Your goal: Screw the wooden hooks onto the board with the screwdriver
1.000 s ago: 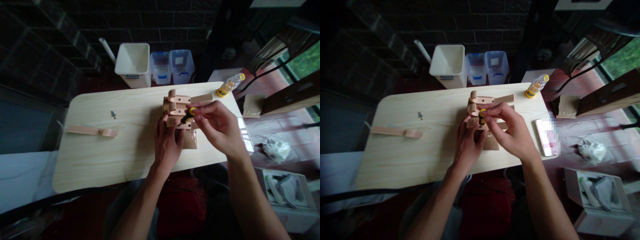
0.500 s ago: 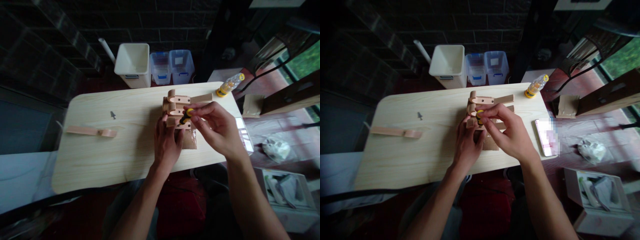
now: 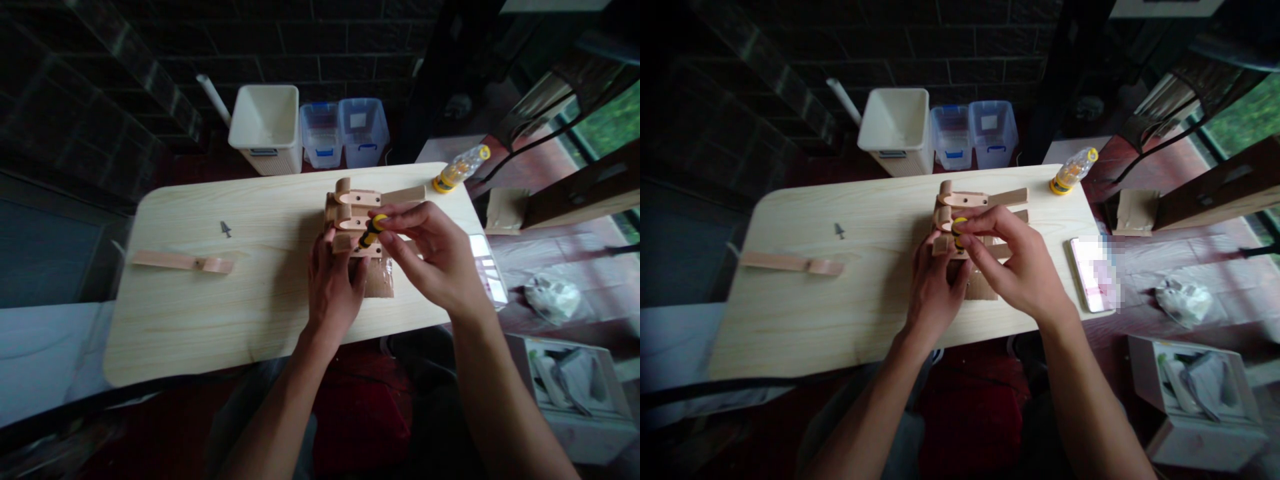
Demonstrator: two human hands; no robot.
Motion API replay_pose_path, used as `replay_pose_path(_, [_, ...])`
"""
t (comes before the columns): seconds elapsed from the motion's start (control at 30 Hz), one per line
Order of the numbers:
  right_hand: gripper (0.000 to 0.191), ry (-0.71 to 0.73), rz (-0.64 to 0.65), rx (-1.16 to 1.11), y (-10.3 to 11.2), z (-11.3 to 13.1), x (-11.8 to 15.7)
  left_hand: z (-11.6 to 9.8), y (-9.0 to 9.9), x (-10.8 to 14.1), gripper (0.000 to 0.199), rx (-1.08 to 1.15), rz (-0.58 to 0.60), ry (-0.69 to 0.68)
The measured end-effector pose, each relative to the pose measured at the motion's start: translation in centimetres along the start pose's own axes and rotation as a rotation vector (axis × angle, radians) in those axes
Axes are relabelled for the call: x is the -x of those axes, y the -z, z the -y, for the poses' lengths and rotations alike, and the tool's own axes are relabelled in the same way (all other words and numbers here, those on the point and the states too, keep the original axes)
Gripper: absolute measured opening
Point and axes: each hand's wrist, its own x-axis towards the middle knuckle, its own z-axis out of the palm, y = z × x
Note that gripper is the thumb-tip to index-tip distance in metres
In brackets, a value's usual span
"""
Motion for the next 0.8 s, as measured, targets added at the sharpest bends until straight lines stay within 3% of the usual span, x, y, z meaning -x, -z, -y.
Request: replay_pose_path(0.8, [0.009, 0.014, 0.007, -0.023, 0.14, 0.22, 0.04, -0.10, -0.09, -0.09, 0.037, -0.030, -0.015, -0.012])
